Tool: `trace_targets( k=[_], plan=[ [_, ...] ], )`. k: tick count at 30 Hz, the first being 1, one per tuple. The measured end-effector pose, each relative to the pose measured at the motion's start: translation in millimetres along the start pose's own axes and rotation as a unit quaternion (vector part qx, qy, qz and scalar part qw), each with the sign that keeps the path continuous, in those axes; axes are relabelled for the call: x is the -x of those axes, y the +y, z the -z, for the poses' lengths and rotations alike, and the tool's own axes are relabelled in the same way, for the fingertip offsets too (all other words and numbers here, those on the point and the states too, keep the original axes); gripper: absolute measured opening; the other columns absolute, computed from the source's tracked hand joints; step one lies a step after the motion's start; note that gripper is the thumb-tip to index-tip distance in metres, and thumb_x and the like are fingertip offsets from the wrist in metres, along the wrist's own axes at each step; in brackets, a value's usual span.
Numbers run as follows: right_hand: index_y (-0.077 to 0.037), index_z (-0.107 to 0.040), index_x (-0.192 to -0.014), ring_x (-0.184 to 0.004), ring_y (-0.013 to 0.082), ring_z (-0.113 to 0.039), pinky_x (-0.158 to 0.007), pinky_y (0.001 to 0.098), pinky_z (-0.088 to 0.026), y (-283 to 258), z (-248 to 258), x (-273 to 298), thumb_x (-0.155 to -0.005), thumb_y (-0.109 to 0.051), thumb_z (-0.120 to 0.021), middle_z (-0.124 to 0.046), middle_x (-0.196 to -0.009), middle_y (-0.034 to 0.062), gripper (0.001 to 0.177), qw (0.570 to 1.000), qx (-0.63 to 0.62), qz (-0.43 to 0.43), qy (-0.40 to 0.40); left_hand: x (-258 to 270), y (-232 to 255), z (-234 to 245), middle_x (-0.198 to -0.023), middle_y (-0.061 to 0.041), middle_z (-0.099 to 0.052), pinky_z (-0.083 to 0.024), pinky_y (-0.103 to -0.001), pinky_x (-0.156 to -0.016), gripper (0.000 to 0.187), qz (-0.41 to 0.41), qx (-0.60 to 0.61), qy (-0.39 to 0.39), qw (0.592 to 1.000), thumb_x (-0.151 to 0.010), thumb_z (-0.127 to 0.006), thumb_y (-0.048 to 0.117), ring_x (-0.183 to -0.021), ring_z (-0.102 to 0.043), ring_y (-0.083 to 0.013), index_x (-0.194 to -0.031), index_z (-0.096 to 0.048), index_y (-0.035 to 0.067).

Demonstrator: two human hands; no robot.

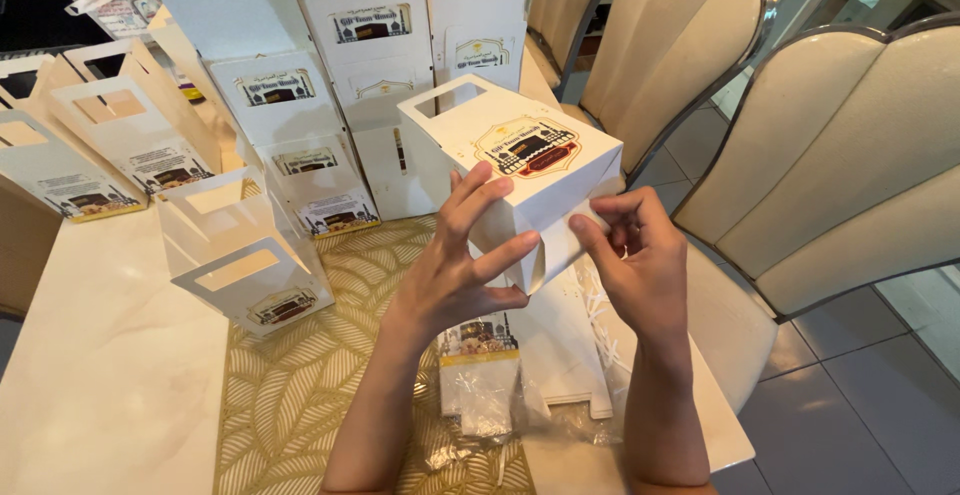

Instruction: The person assembles flat-packed white cardboard boxes by folding along pre-scored lines and inserting tabs into slots. They handle multiple boxes one at a time, folding side panels and securing the structure, then place the completed boxes upright on the table.

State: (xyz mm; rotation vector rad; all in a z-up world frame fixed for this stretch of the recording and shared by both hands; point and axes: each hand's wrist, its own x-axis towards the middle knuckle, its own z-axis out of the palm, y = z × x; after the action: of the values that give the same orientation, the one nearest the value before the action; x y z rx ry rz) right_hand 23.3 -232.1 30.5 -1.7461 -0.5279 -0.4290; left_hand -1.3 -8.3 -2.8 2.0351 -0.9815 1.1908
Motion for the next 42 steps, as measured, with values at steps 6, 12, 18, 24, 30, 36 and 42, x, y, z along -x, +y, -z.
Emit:
trace_targets(
  k=[6,12,18,24,30,36,42],
  plan=[
    [-0.001,-0.062,-0.116,-0.089,0.0053,-0.054,-0.076,0.022,-0.05,-8.7,3.6,-1.3,-0.093,-0.008,-0.079,-0.051,-0.115,0.0022,0.03,0.994,-0.052,0.087,-0.03,-3.2,1.7,10.3,-0.16,-0.012,-0.027,-0.033,-0.064,-0.126,0.119,0.019,0.036,0.022,0.999,-0.051,-0.104,0.02,-0.154,-0.03,-0.0451,-0.148,-0.035,0.031],
    [-0.002,-0.062,-0.119,-0.093,0.0154,-0.05,-0.078,0.029,-0.045,-11.4,1.7,-1.3,-0.084,-0.019,-0.09,-0.055,-0.118,0.0066,0.048,0.978,0.147,0.135,0.064,-8.3,7.9,9.0,-0.158,-0.013,-0.025,-0.036,-0.062,-0.13,0.114,0.037,0.044,0.045,0.997,-0.051,-0.103,0.033,-0.152,-0.03,-0.0476,-0.146,-0.04,0.03],
    [-0.008,-0.062,-0.132,-0.134,0.0247,-0.054,-0.115,0.0387,-0.046,-0.5,18.7,-2.5,-0.096,-0.057,-0.066,-0.054,-0.146,0.01,0.062,0.973,-0.053,0.216,-0.067,-7.3,18.2,8.4,-0.157,-0.017,-0.034,-0.046,-0.053,-0.121,0.084,0.234,0.201,0.083,0.948,-0.071,-0.083,0.047,-0.144,-0.047,-0.0385,-0.144,-0.051,0.021],
    [-0.006,-0.04,-0.154,-0.155,0.0316,-0.039,-0.122,0.0503,-0.04,11.7,36.9,-11.6,-0.086,-0.076,-0.066,-0.038,-0.164,0.0141,0.101,0.953,-0.183,0.125,-0.205,9.0,9.2,3.7,-0.143,-0.022,-0.055,-0.045,-0.045,-0.115,0.078,0.388,0.479,0.107,0.78,-0.097,-0.054,0.065,-0.135,-0.055,-0.0331,-0.146,-0.046,0.005],
    [-0.005,-0.034,-0.16,-0.16,0.0323,-0.027,-0.125,0.0533,-0.03,21.4,33.3,-24.0,-0.065,-0.09,-0.065,-0.03,-0.169,0.0158,0.131,0.916,-0.139,0.088,-0.366,55.3,10.4,-13.7,-0.143,-0.015,-0.06,-0.048,-0.047,-0.11,0.085,0.512,0.735,0.146,0.42,-0.099,-0.036,0.073,-0.126,-0.06,-0.0301,-0.153,-0.047,0.009],
    [-0.01,-0.008,-0.164,-0.164,0.035,-0.019,-0.131,0.056,-0.022,38.6,-29.8,-16.0,-0.058,-0.076,-0.085,-0.027,-0.171,0.0185,0.147,0.884,-0.171,0.123,-0.416,96.2,22.1,3.7,-0.145,-0.013,-0.057,-0.043,-0.055,-0.108,0.105,0.599,0.686,0.234,0.34,-0.082,-0.019,0.09,-0.131,-0.055,-0.0347,-0.149,-0.05,0.015],
    [-0.016,0.017,-0.165,-0.165,0.0375,-0.019,-0.132,0.0557,-0.025,39.6,-86.9,11.9,-0.045,-0.071,-0.091,-0.005,-0.178,0.0218,0.17,0.894,-0.181,0.191,-0.364,106.2,28.5,33.1,-0.147,-0.014,-0.054,-0.041,-0.057,-0.11,0.111,0.612,0.624,0.308,0.376,-0.077,-0.012,0.094,-0.132,-0.052,-0.0377,-0.151,-0.045,0.017]
  ],
)
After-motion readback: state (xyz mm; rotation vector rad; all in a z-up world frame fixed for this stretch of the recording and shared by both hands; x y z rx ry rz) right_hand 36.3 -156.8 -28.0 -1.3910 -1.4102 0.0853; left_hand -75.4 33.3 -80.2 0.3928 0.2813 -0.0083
